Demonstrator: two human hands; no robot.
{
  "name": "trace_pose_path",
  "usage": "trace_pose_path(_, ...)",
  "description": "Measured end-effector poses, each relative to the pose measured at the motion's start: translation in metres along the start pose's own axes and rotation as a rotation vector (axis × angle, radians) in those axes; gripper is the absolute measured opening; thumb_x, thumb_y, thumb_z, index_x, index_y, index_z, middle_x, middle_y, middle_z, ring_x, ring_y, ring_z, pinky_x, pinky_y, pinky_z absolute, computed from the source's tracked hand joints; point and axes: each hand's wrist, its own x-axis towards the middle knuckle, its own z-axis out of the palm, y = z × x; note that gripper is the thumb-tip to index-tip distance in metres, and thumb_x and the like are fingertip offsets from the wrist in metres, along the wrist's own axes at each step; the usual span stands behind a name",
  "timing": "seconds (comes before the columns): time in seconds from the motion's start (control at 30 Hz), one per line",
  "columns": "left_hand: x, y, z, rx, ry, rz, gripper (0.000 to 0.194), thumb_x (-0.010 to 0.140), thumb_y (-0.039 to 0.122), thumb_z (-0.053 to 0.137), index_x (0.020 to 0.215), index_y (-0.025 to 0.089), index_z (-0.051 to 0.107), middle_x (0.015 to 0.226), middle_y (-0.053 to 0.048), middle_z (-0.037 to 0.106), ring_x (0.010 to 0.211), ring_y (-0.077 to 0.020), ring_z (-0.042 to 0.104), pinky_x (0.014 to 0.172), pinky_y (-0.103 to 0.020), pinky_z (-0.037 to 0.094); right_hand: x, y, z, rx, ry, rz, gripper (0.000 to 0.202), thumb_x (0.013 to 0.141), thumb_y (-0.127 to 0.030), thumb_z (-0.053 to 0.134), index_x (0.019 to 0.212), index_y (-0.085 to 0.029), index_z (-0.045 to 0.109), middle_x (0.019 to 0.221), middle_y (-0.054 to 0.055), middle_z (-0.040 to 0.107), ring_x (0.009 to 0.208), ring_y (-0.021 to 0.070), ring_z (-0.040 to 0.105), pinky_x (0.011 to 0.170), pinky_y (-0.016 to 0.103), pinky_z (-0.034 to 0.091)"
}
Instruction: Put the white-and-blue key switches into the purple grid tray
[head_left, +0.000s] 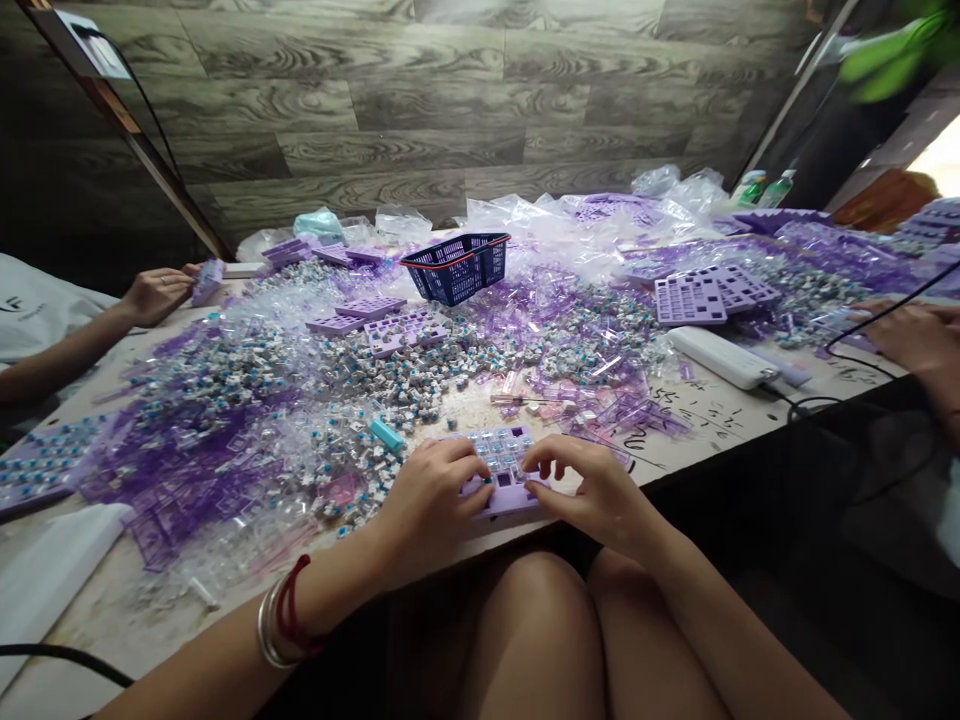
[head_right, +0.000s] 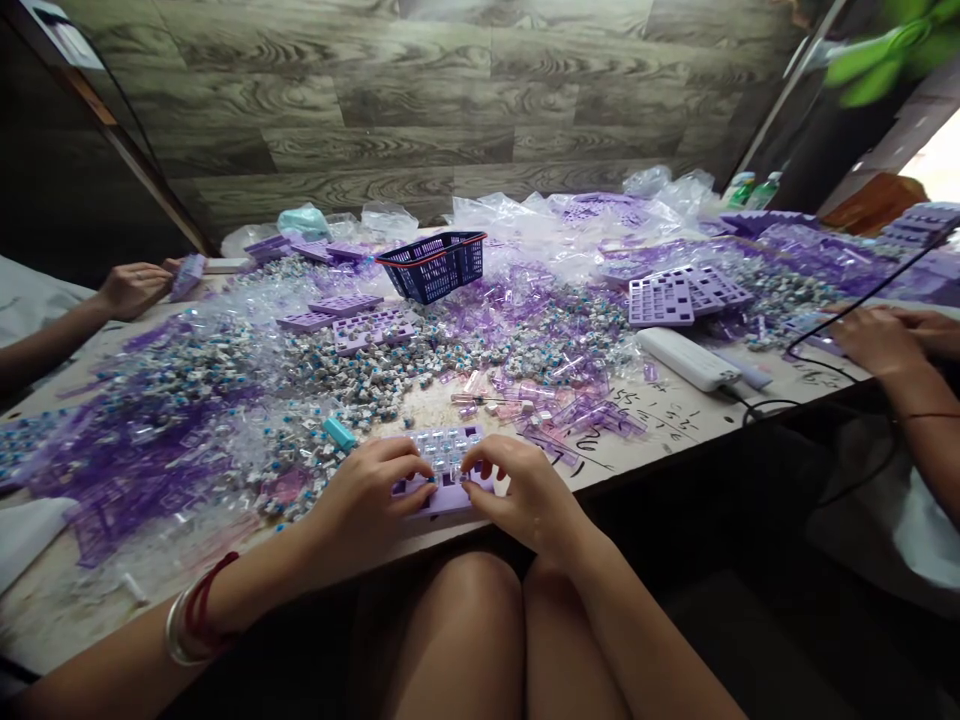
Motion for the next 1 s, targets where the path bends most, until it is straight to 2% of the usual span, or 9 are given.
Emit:
trace_pose_path(0.13,0.000,0.002,-0.001,0.030,-0.002,0.025,0.007,0.087,0.019,0.060,0.082,0.016,0.064,0.080,-0.003,0.058,0.077,-0.0170,0.053,0.075,-0.031,0.037,0.000,0.000,0.000,0.006,-0.002,-0.001,0.012,0.075,-0.011,0.060,0.082,-0.020,0.062,0.077,0.001,0.065,0.066,0.0134,0.056,0.059,0.024,0.045)
trace_pose_path(0.33,0.001,0.000,-0.001,-0.098,-0.071,-0.058,0.005,0.085,0.017,0.064,0.080,0.016,0.065,0.079,-0.002,0.056,0.076,-0.0158,0.052,0.071,-0.029,0.036,0.001,-0.005,-0.001,-0.007,-0.010,0.004,0.015,0.073,-0.008,0.059,0.081,-0.020,0.062,0.077,0.000,0.065,0.065,0.0127,0.056,0.053,0.022,0.043)
trace_pose_path(0.47,0.002,-0.003,-0.001,-0.169,-0.069,-0.078,0.003,0.083,0.016,0.066,0.080,0.017,0.066,0.077,-0.002,0.056,0.075,-0.0154,0.051,0.068,-0.028,0.035,0.001,-0.006,-0.001,-0.005,-0.010,0.002,0.016,0.073,-0.008,0.059,0.081,-0.020,0.062,0.077,0.000,0.065,0.064,0.0123,0.055,0.051,0.021,0.042)
trace_pose_path(0.63,0.002,-0.002,-0.001,-0.130,-0.073,-0.058,0.003,0.084,0.017,0.065,0.081,0.017,0.065,0.078,-0.002,0.057,0.076,-0.0159,0.051,0.069,-0.028,0.035,0.001,-0.006,0.000,-0.006,-0.018,0.004,0.016,0.072,-0.008,0.058,0.081,-0.020,0.062,0.077,0.001,0.065,0.065,0.0124,0.056,0.051,0.021,0.042)
trace_pose_path(0.87,0.000,-0.007,0.004,-0.069,-0.007,0.000,0.002,0.083,0.018,0.062,0.083,0.016,0.061,0.083,-0.003,0.056,0.079,-0.0169,0.051,0.072,-0.030,0.037,0.000,-0.004,0.001,-0.018,-0.018,0.009,0.016,0.073,-0.006,0.059,0.081,-0.020,0.061,0.075,0.000,0.063,0.065,0.0129,0.056,0.056,0.023,0.044)
trace_pose_path(1.0,0.002,-0.008,0.002,-0.045,0.067,0.074,0.012,0.080,0.025,0.066,0.087,0.016,0.060,0.087,-0.004,0.056,0.082,-0.0196,0.051,0.074,-0.032,0.037,0.000,-0.001,0.009,-0.038,0.000,-0.055,0.015,0.076,-0.007,0.058,0.083,-0.020,0.060,0.078,0.001,0.062,0.069,0.0138,0.056,0.064,0.026,0.045)
